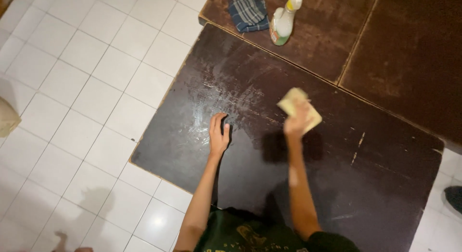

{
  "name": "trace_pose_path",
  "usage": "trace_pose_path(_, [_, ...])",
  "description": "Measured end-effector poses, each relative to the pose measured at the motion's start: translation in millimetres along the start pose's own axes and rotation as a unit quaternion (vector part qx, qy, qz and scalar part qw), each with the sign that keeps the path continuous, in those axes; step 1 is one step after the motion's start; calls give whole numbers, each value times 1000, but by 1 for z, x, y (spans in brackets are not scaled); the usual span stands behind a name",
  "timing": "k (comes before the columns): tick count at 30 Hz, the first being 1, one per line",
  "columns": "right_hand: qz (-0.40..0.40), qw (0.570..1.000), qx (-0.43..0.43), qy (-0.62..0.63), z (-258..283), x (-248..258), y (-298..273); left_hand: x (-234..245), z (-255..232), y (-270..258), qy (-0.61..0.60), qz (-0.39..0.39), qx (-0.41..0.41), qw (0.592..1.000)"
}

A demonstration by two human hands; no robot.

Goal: Sanding a dark wooden board with a piece of sandpaper and then picking up a spray bottle and cloth.

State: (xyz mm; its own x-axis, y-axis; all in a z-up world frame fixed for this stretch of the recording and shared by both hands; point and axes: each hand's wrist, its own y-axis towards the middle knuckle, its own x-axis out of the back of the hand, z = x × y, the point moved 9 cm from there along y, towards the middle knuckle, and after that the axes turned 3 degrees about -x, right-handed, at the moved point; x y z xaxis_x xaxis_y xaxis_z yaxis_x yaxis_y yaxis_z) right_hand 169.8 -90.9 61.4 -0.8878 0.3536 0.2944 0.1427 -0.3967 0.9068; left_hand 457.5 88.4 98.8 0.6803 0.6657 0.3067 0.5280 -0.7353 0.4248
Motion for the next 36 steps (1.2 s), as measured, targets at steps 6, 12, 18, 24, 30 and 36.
trace_pose_path(6, [192, 929, -65, -308, 127, -78, 1, 7, -2, 1, -41, 4, 26, 999])
trace_pose_path(12, [456, 853, -196, -163, 188, -48, -35, 14, 34, 5, -169, 156, 136, 964])
trace_pose_path(18, [-278, 732, -593, 189, 106, 24, -12, 105, 42, 71, 18, 161, -29, 986])
trace_pose_path(24, [16, 743, -211, -635, 104, -155, -27, 136, 125, 120, 136, 131, -4, 982])
trace_pose_path(30, [361, 874, -225, -235, 235, -227, -12, 133, 124, 124, 142, 187, 30, 972])
trace_pose_path(36, [179, 837, -495, -151, 158, -110, -108, 139, 121, 126, 89, 183, 63, 977])
